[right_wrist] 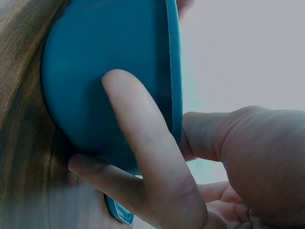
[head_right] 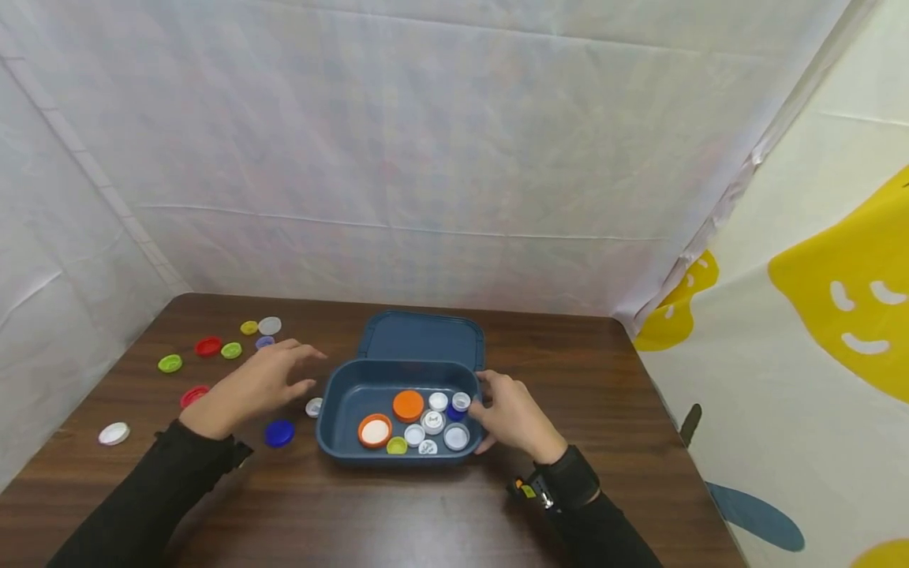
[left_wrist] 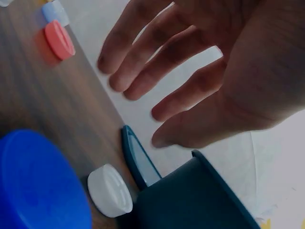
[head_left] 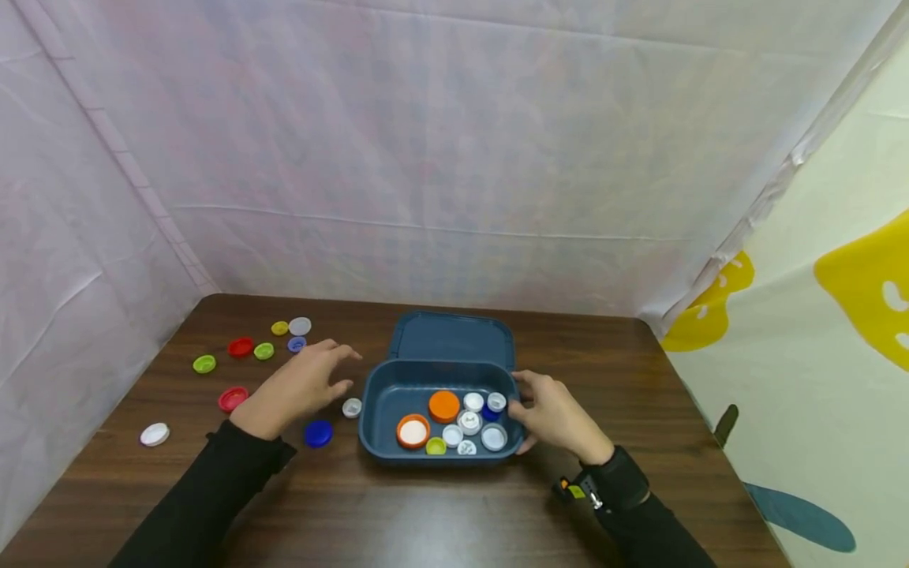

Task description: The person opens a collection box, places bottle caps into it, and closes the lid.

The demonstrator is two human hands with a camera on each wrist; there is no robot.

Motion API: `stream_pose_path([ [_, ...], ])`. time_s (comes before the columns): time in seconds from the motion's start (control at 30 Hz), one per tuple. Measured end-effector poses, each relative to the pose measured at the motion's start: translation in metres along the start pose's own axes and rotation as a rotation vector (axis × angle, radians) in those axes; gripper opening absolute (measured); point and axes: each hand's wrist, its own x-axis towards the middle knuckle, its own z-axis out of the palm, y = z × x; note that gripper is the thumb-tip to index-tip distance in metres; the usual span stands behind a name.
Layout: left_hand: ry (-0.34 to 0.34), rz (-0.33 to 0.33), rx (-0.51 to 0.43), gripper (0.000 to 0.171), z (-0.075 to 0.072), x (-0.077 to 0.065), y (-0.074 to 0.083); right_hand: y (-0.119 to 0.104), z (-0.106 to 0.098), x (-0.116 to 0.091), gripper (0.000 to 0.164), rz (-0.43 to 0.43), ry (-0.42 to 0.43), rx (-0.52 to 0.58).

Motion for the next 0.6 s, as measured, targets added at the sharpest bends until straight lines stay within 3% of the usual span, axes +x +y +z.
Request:
stream_pose_path([
  [0.2,-0.122,-0.017,-0.021,0.048,0.009,0.0,-0.005,0.0,-0.001,0.001,0.061,0.011,0.002,0.011],
  [0.6,-0.159,0.012,0.023,0.042,0.01,-0.002,0.002,0.001,-0.002,0.0,0.063,-0.005,-0.016,0.009],
])
